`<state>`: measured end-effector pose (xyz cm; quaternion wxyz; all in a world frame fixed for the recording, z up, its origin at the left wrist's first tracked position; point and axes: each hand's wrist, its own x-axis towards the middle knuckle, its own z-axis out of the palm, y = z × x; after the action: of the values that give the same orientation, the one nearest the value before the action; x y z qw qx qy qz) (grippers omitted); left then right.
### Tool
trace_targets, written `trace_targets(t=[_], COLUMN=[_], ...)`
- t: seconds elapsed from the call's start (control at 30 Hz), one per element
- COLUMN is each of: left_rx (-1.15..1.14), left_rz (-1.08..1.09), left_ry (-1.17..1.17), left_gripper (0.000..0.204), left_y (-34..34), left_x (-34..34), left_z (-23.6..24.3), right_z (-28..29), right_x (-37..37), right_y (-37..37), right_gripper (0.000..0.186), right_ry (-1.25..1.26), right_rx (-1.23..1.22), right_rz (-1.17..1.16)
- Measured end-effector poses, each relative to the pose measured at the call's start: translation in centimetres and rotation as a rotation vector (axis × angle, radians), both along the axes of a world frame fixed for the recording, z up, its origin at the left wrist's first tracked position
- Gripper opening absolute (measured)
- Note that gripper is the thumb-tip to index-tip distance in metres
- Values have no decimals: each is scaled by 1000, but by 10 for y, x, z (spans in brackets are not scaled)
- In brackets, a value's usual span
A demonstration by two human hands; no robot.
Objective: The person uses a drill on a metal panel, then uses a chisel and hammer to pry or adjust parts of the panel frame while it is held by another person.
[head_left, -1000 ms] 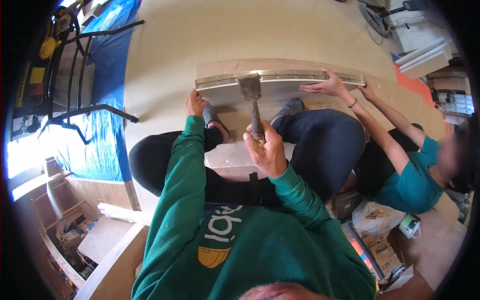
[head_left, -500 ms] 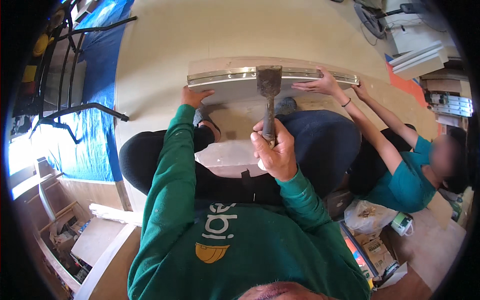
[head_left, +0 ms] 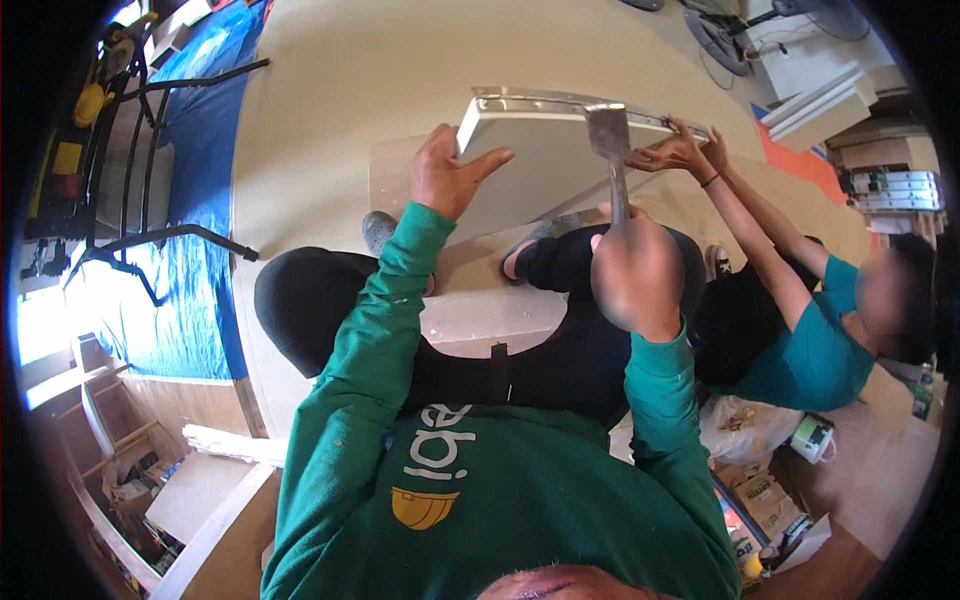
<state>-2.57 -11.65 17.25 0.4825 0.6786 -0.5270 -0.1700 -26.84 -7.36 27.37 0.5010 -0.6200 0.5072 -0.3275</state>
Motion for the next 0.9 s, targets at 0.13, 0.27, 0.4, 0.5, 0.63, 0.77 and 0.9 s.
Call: trace_targets(t=[0.13, 0.27, 0.4, 0.5, 0.63, 0.77, 0.9], left_rx=[-18, -55, -119, -163, -104, -210, -213], left_rz=[39, -7, -74, -94, -92, -168, -174], left_ry=[-83, -63, -10, 0, -38, 71, 191], left_gripper=[52, 53, 50, 51, 46, 32, 29], left_y=[-15, -23, -34, -31, -27, -32, -34], left_x=[-16, -30, -30, -31, -34, -42, -50], left_z=[16, 36, 28, 35, 48, 56, 59], right_z=[35, 44, 33, 51, 55, 45, 43], right_x=[3, -13, -17, -13, -18, -12, -6], right_y=[0, -11, -22, -20, -27, -31, -33], right_gripper=[33, 22, 23, 23, 26, 29, 31], right_ry=[-44, 95, 232, 107, 18, 49, 108], right_rx=[-31, -83, -319, -55, 58, -45, -87], right_rz=[18, 115, 168, 150, 201, 221, 227])
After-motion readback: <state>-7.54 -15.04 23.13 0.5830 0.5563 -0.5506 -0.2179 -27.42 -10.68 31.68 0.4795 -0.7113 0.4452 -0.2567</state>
